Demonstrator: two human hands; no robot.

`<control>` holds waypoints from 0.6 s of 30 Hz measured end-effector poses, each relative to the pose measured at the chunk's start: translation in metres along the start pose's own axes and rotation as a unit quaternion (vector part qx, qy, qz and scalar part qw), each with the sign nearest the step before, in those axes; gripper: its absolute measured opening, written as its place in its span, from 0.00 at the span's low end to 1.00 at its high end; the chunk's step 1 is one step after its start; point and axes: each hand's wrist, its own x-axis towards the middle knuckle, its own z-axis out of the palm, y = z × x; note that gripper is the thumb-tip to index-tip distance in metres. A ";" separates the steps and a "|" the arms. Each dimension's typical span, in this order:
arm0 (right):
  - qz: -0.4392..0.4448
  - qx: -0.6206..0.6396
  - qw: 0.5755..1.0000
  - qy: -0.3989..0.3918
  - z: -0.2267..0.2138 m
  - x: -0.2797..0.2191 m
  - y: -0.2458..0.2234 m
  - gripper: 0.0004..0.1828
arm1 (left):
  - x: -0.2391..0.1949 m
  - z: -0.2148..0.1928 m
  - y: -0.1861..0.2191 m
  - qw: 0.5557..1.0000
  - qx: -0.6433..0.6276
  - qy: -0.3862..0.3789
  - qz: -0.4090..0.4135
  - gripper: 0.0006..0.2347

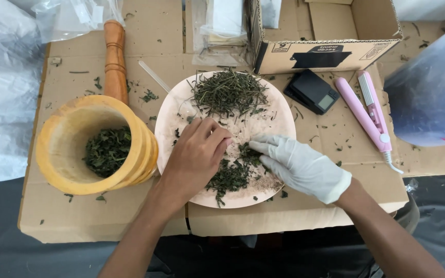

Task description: The person sorts dried green herbs on a white plate, separating them by hand and placing portions into a yellow mortar. The person wears a white glove on the right hand and uses both hands to handle the herbs.

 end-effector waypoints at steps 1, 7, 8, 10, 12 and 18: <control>-0.001 0.001 1.000 -0.002 0.000 -0.003 0.006 0.27 | 0.000 -0.002 0.001 1.000 0.001 0.000 -0.002 0.05; -0.109 -0.088 0.990 -0.016 0.018 0.004 0.020 0.42 | -0.004 0.012 -0.004 1.000 -0.019 0.010 -0.009 0.06; -0.135 -0.134 0.982 -0.002 0.024 0.007 0.021 0.38 | -0.003 0.014 -0.007 1.000 -0.023 0.007 -0.010 0.06; -0.158 -0.173 0.972 0.007 0.039 0.006 0.028 0.35 | -0.010 0.011 -0.009 0.999 -0.029 -0.001 -0.018 0.05; -0.161 -0.218 0.961 0.044 0.046 0.004 0.040 0.25 | -0.013 0.003 -0.014 1.000 -0.021 -0.001 -0.018 0.06; -0.120 -0.106 0.980 0.114 0.044 0.007 0.015 0.22 | -0.029 -0.018 -0.003 0.996 -0.067 -0.040 -0.033 0.06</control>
